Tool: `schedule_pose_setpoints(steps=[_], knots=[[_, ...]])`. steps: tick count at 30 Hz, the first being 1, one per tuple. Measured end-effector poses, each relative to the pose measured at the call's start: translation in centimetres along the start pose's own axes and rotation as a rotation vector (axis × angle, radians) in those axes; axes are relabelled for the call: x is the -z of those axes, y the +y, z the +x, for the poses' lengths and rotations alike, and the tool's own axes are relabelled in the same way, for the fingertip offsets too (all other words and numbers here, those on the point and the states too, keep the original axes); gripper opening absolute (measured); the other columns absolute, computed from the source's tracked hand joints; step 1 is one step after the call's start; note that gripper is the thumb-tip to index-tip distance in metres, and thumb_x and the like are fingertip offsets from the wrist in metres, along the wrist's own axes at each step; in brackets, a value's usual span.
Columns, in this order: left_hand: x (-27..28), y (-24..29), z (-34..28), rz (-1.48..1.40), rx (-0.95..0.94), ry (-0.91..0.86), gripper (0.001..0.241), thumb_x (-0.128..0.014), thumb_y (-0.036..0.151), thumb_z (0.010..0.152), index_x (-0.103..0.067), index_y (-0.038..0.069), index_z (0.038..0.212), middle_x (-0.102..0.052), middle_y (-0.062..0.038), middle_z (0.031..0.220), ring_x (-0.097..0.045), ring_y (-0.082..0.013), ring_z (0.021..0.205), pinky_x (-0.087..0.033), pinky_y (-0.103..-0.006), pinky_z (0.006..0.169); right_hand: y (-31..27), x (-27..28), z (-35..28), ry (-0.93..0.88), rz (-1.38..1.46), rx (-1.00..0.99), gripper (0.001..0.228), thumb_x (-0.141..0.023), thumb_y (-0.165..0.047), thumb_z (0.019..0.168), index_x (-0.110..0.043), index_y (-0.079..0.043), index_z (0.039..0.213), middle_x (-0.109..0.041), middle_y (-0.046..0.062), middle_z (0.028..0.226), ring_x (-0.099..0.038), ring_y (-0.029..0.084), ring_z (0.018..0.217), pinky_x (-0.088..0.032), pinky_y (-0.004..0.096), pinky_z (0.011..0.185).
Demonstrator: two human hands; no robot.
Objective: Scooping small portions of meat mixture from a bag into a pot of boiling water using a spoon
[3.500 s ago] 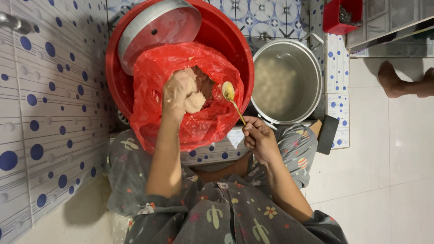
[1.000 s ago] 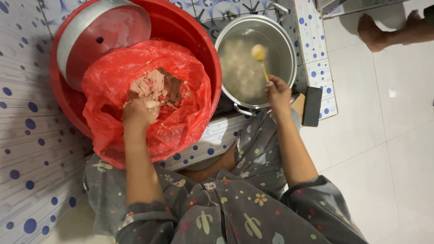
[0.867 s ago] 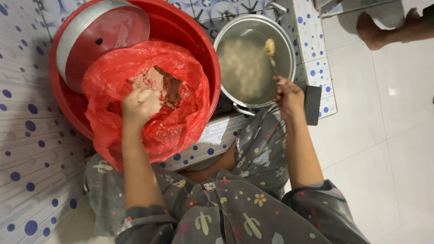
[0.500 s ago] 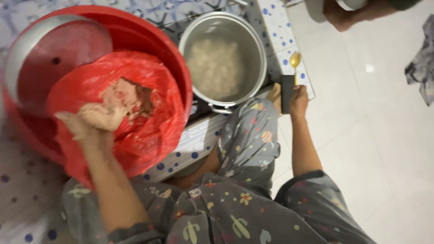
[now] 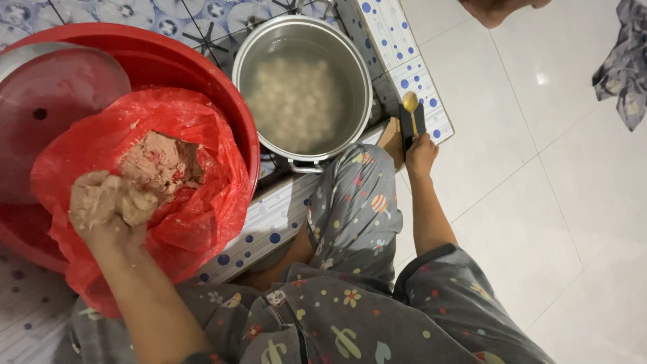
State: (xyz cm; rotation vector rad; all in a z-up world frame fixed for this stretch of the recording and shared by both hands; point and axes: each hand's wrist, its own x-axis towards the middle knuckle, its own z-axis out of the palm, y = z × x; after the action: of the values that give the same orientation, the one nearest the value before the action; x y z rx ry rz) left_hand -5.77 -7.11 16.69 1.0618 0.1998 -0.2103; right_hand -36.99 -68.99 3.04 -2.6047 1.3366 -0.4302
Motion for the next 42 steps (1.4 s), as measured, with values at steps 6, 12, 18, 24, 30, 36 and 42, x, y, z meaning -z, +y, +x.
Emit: schedule_pose_setpoints(steps=[6,12,18,24,30,36,42], knots=[[-0.3,-1.6,0.6,0.208,-0.077,0.276,0.044,-0.082,-0.011,0.089,-0.05,0.017,0.078,-0.068,-0.007,0.077,-0.07,-0.0154,0.067,-0.057,-0.0335,0.055,-9.0,3.4,-0.5,0.145,0.276,-0.1,0.02,-0.041,-0.025,0.108,-0.053,-0.013,0.097,-0.062,0.015,0.083,-0.058,0.034,0.077,-0.04,0.05,0.068],[-8.5,3.9,0.7,0.76,0.493,0.453,0.028,-0.046,0.005,0.103,-0.048,0.016,0.077,-0.049,0.006,0.072,-0.046,-0.007,0.046,-0.036,-0.0245,0.031,-24.2,7.2,-7.4,-0.058,0.731,0.075,0.027,-0.029,-0.027,0.111,-0.051,-0.014,0.102,-0.06,0.0,0.072,-0.055,0.011,0.055,-0.047,0.028,0.053],[-3.7,-0.5,1.4,0.91,-0.435,0.162,0.013,-0.044,0.006,0.091,-0.058,0.005,0.089,-0.055,-0.003,0.08,-0.055,-0.0202,0.06,-0.046,-0.0337,0.052,-29.5,5.0,-11.5,-0.161,0.735,0.303,0.019,-0.04,-0.026,0.111,-0.049,-0.013,0.102,-0.054,0.001,0.075,-0.051,0.016,0.063,-0.042,0.034,0.061],[2.8,-4.0,2.3,0.917,-1.513,-0.286,0.041,-0.043,0.007,0.076,-0.068,-0.01,0.104,-0.062,-0.015,0.09,-0.065,-0.0371,0.077,-0.058,-0.046,0.076,-29.6,4.7,-10.4,-0.157,0.643,0.285,0.02,-0.04,-0.028,0.11,-0.051,-0.012,0.105,-0.058,0.004,0.078,-0.059,0.024,0.068,-0.045,0.039,0.069],[0.8,-3.0,0.9,0.452,-0.152,0.353,0.033,-0.097,0.007,0.081,-0.066,0.011,0.089,-0.068,0.0,0.091,-0.071,-0.014,0.081,-0.064,-0.0292,0.069,-30.1,4.2,-10.4,-0.167,0.647,0.304,0.019,-0.04,-0.028,0.11,-0.05,-0.013,0.105,-0.062,0.003,0.08,-0.063,0.023,0.071,-0.047,0.037,0.071],[0.5,-2.5,1.1,0.357,0.018,0.292,0.065,-0.034,0.086,0.079,-0.052,0.023,0.07,-0.055,0.007,0.069,-0.056,-0.0134,0.067,-0.055,-0.0333,0.091,-30.3,4.0,-10.4,-0.21,0.642,0.317,0.017,-0.042,-0.026,0.109,-0.05,-0.013,0.104,-0.062,0.001,0.078,-0.06,0.022,0.066,-0.047,0.038,0.069],[-0.1,-2.8,0.8,0.28,-0.282,0.008,0.029,-0.084,-0.005,0.086,-0.072,0.003,0.111,-0.075,-0.016,0.113,-0.077,-0.0218,0.107,-0.068,-0.0294,0.097,-30.5,4.0,-10.2,-0.227,0.633,0.314,0.019,-0.041,-0.029,0.11,-0.05,-0.013,0.103,-0.06,0.0,0.077,-0.058,0.021,0.065,-0.047,0.037,0.068]])
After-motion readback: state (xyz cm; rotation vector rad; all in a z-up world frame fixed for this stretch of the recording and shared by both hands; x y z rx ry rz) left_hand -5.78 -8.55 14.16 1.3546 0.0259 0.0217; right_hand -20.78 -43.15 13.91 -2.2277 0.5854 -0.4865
